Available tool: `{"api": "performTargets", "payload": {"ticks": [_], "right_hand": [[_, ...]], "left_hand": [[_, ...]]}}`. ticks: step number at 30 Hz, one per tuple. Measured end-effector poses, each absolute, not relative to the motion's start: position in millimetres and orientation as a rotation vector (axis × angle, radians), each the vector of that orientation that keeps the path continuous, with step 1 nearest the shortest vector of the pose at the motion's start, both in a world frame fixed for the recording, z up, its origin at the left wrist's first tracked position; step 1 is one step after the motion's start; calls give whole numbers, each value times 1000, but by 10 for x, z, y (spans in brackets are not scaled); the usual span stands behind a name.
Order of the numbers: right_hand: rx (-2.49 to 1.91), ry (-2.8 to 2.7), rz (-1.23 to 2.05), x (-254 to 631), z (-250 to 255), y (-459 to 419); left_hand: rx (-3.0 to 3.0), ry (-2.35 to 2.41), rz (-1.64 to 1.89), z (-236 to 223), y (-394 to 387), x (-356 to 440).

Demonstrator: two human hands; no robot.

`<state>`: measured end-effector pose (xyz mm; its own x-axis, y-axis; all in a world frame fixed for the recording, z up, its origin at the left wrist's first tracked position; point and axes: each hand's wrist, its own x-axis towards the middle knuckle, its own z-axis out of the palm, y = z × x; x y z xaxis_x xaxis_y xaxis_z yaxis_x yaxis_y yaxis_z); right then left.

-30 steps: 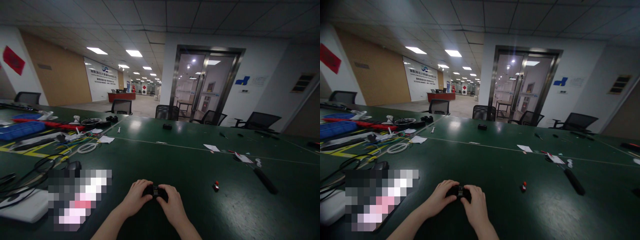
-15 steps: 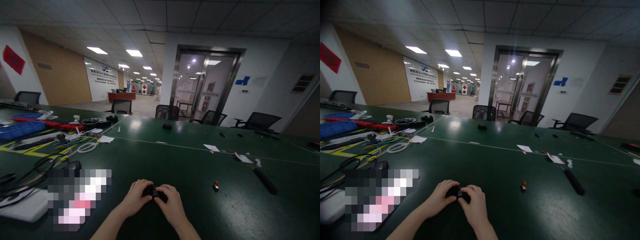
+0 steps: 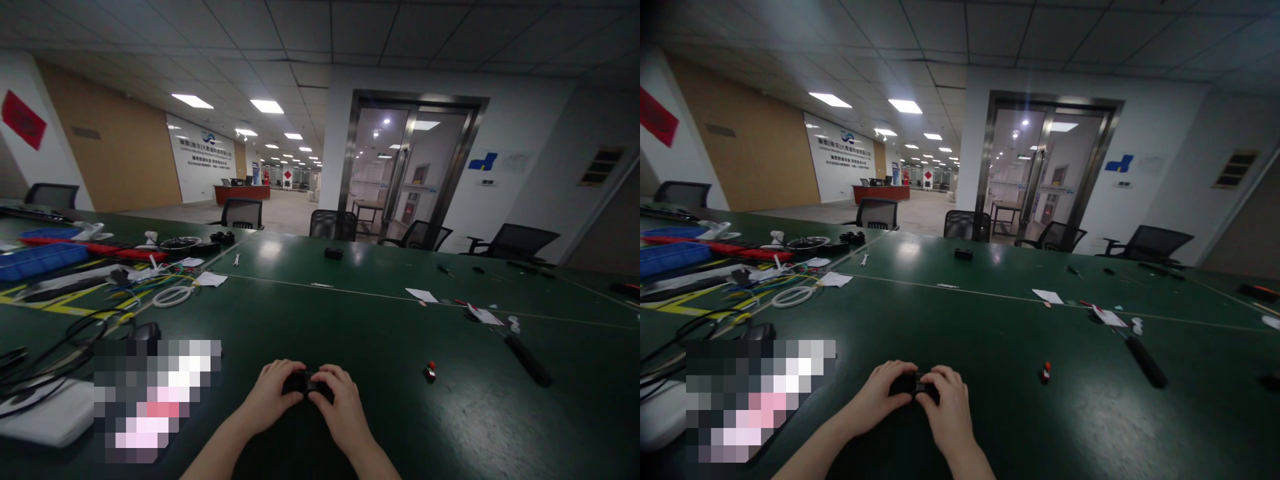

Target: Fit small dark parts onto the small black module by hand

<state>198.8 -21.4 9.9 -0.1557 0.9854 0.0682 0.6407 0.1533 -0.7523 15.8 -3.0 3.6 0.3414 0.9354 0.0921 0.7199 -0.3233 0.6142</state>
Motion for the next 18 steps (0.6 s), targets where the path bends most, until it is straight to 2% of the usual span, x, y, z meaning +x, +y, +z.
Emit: {"api": "performTargets", "payload": {"ticks": [18], "right_hand": [[-1540,-1672,754,2078,16,-170]], "left_hand": [[2106,1452,637,24,-11,136]]}}
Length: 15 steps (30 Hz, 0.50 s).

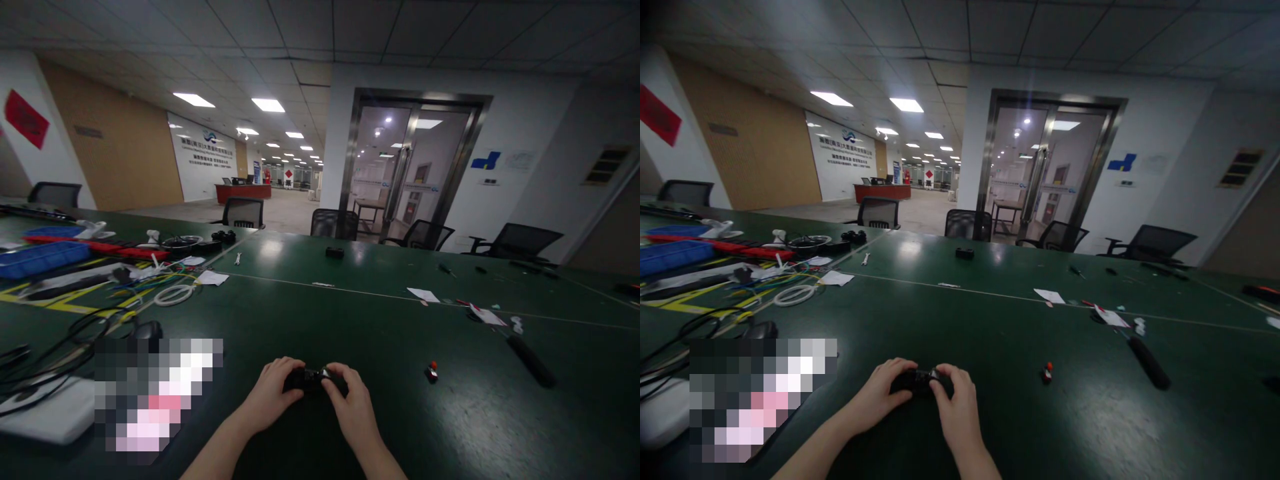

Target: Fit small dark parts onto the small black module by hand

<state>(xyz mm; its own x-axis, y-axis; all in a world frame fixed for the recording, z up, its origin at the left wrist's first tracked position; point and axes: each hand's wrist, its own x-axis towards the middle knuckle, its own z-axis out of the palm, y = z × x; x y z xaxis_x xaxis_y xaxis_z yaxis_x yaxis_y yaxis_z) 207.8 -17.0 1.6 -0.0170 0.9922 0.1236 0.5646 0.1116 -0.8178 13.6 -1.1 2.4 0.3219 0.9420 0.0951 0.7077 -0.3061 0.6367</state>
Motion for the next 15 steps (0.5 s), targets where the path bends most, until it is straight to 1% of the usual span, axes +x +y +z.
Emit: {"api": "performTargets", "payload": {"ticks": [15], "right_hand": [[-1560,-1484,714,2208,-24,-141]], "left_hand": [[2094,1412,643,-4,-11,100]]}}
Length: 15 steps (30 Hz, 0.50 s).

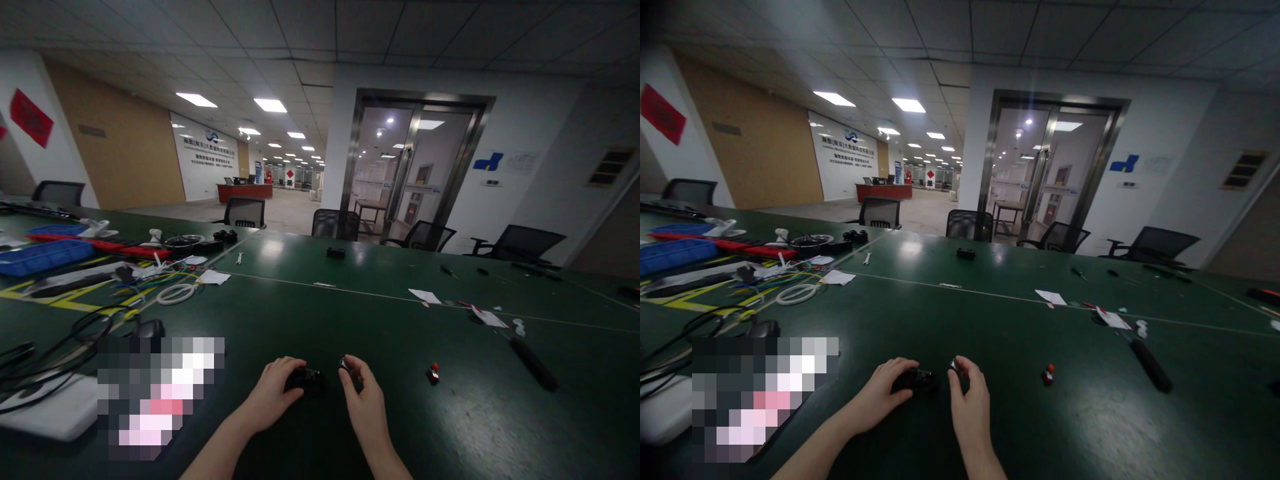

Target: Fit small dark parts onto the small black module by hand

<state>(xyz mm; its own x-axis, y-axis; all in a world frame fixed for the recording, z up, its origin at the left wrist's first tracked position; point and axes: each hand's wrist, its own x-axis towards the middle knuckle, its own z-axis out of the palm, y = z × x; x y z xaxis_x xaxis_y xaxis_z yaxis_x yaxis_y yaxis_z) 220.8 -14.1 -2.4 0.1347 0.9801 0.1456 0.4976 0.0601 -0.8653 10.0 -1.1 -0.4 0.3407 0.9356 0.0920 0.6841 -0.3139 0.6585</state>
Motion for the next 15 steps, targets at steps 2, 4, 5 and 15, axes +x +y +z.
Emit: {"api": "performTargets", "payload": {"ticks": [2,4,5,15], "right_hand": [[-1551,-1453,732,2216,-26,-143],[-1548,-1405,753,2220,-31,-141],[-1545,-1374,763,2221,-34,-139],[-1520,-1233,828,2257,-69,-111]], "left_hand": [[2086,1410,640,-16,-9,92],[2080,1406,633,-9,-12,91],[2080,1405,630,1,-15,94],[2083,1411,632,12,-12,97]]}}
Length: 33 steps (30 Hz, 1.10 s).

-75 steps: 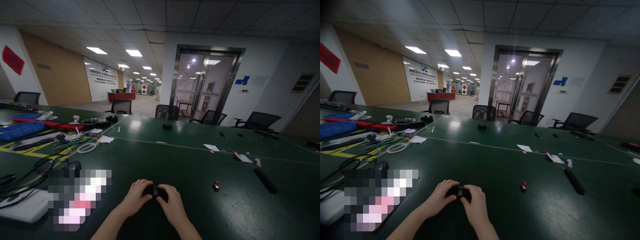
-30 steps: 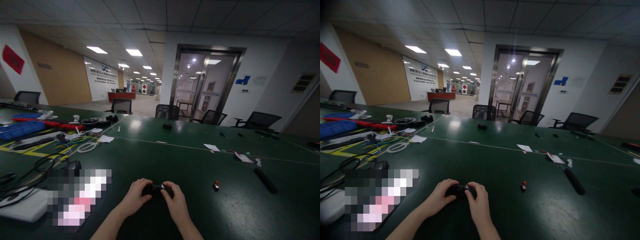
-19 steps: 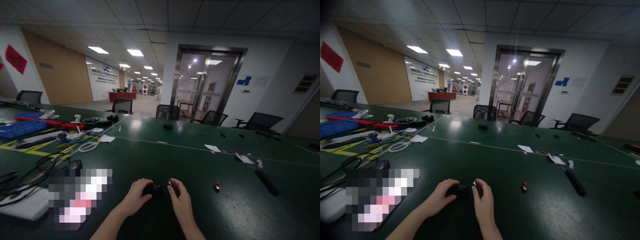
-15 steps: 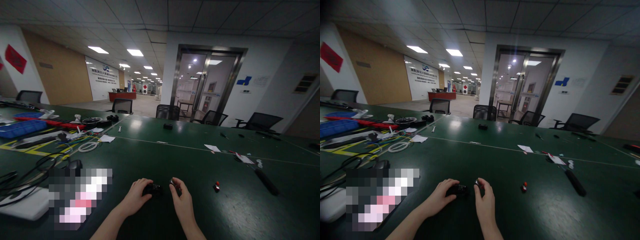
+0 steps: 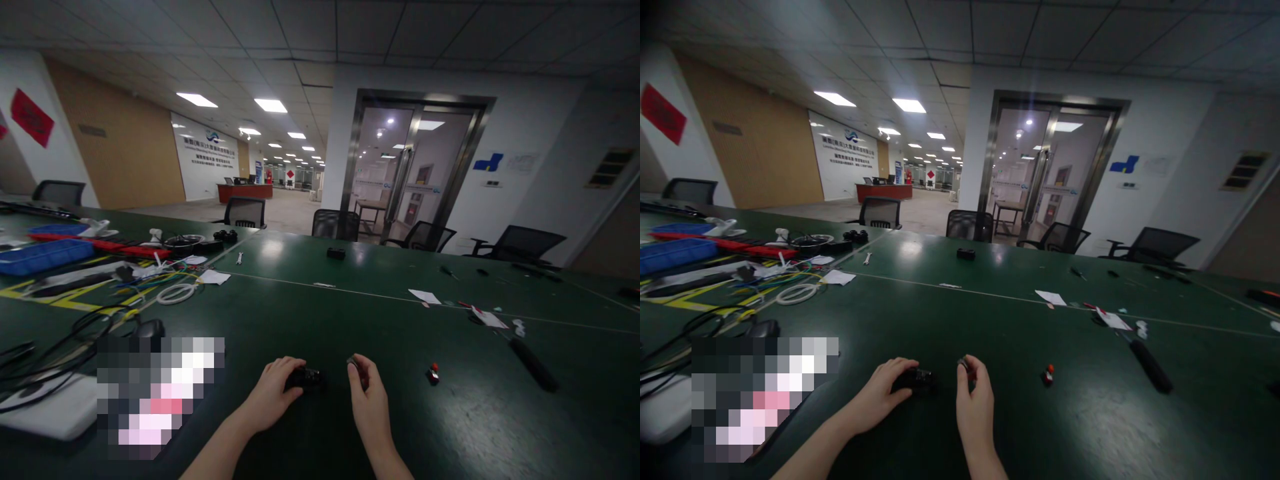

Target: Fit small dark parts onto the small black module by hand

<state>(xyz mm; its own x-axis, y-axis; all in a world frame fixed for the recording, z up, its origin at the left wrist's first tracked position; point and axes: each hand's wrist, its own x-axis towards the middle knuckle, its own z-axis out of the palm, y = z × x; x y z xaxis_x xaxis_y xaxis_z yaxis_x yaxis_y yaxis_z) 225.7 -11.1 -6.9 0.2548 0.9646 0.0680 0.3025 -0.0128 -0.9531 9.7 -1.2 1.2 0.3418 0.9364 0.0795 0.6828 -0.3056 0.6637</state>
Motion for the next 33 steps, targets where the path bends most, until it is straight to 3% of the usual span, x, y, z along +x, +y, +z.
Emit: {"api": "performTargets", "payload": {"ticks": [33], "right_hand": [[-1542,-1182,817,2257,-68,-114]], "left_hand": [[2052,1437,636,-42,8,87]]}}
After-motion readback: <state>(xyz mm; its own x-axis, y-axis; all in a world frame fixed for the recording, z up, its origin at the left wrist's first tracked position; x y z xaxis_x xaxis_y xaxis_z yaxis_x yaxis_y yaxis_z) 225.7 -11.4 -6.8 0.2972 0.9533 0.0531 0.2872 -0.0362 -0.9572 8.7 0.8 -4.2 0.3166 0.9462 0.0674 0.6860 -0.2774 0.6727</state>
